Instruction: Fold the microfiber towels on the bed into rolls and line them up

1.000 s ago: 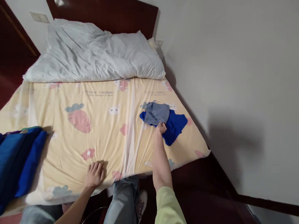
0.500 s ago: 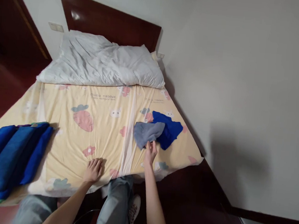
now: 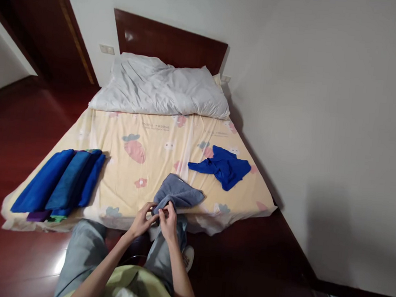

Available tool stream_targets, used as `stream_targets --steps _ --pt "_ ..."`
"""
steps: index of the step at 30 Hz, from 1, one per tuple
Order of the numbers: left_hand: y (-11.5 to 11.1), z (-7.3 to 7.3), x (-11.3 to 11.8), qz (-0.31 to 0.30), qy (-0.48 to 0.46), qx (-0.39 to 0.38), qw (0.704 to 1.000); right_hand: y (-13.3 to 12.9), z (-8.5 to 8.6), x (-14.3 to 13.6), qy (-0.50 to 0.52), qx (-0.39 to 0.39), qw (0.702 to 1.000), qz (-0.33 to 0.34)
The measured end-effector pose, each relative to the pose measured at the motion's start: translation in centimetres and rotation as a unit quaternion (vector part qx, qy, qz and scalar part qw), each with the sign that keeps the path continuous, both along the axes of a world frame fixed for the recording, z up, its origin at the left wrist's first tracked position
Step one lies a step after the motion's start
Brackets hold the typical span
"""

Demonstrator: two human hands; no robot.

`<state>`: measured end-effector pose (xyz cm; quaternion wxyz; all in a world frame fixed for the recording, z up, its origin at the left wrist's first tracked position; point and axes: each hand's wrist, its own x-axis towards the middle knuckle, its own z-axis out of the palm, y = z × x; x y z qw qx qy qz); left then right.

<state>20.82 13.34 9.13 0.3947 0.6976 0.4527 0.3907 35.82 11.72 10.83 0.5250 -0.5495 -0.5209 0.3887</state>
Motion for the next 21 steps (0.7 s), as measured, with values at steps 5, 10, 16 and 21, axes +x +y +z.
stream_targets --steps 5,10,16,21 --pt "-0.9 0.8 -0.1 0.001 -0.012 -0.076 0.997 -1.0 1.0 -1.3 0.000 -0.017 1.000 0.021" --pt "-1.7 1.3 -0.9 0.030 0.023 -0.068 0.997 -1.8 1.6 -0.8 -0.078 -0.029 0.996 -0.037" --pt "-2.0 3.7 -2.2 0.094 0.019 -0.022 0.995 -2.8 1.4 0.5 -0.146 -0.016 0.978 -0.150" --pt "-2.2 6.9 -4.6 0.231 -0.030 0.011 0.972 -3.8 1.2 2.5 -0.159 0.016 0.959 -0.236"
